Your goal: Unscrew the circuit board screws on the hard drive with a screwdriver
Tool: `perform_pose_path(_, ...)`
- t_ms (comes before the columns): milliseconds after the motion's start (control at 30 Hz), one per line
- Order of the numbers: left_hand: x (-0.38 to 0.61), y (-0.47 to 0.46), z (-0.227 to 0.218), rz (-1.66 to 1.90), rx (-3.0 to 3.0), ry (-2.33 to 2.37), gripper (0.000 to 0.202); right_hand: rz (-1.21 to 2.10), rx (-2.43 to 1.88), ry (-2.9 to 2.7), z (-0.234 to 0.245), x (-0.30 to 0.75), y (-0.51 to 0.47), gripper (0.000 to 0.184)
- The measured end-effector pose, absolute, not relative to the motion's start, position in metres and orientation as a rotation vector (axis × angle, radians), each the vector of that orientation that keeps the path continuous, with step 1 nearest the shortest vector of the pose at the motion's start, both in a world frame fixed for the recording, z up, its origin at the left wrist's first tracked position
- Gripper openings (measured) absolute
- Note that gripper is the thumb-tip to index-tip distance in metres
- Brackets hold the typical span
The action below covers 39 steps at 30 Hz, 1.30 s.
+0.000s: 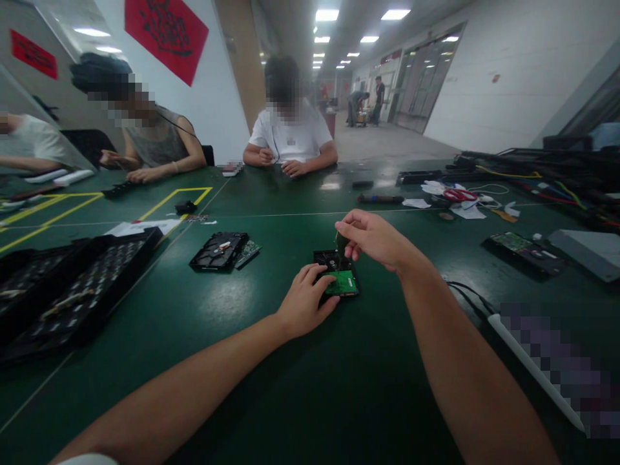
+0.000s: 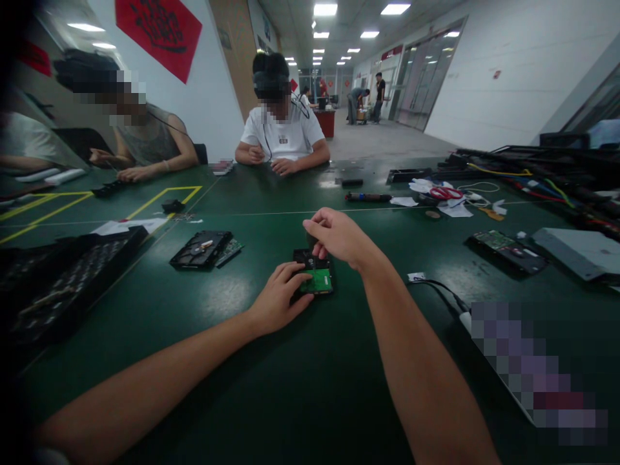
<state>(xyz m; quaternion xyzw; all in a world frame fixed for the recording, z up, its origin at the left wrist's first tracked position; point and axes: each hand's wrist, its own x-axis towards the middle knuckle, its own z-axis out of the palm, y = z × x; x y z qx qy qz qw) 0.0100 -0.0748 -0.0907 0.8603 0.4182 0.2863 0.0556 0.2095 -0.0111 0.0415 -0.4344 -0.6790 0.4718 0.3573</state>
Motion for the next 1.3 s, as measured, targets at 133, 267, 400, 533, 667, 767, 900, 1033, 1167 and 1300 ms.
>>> perform_pose_path(133, 0.0095, -0.0746, -0.0912, 0.881, 2.610, 1.258, 0.040, 1.223, -1.070, -1.812, 0.0438, 0.2101, -0.0115, 0.016)
perform_pose_path(267, 0.0093, -0.0745, -0.0916, 0.884, 2.613, 1.260, 0.040, 1.235, -1.063, -1.834, 0.0475, 0.2097, -0.0139, 0.017)
perform_pose_path(400, 0.0092, -0.0746, -0.0922, 0.885, 2.608, 1.263, 0.041, 1.276, -1.109, -1.769, 0.0474, 0.2089, -0.0139, 0.020)
perform_pose_path(533, 0.0093, -0.0746, -0.0921, 0.873, 2.604, 1.273, 0.041, 1.188, -1.146, -1.821, 0.0454, 0.2101, -0.0125, 0.026)
perform_pose_path(667, 0.0095, -0.0747, -0.0913, 0.867, 2.606, 1.271, 0.040, 1.072, -1.130, -1.887, 0.0466, 0.2134, -0.0143, 0.026)
perform_pose_path(767, 0.0094, -0.0751, -0.0906, 0.862, 2.609, 1.274, 0.040, 1.113, -1.144, -1.815, 0.0480, 0.2135, -0.0158, 0.021)
perform_pose_path(900, 0.0092, -0.0752, -0.0907, 0.860, 2.610, 1.274, 0.040, 1.113, -1.126, -1.809, 0.0475, 0.2111, -0.0144, 0.010)
perform_pose_path(1033, 0.0089, -0.0745, -0.0916, 0.872, 2.604, 1.268, 0.041, 1.125, -1.101, -1.826, 0.0457, 0.2109, -0.0111, 0.015)
perform_pose_path(1167, 0.0088, -0.0746, -0.0907, 0.880, 2.595, 1.259, 0.041, 1.142, -1.108, -1.829, 0.0467, 0.2113, -0.0121, 0.018)
perform_pose_path(1300, 0.0093, -0.0749, -0.0897, 0.882, 2.593, 1.262, 0.040, 1.120, -1.086, -1.867, 0.0490, 0.2102, -0.0163, 0.011)
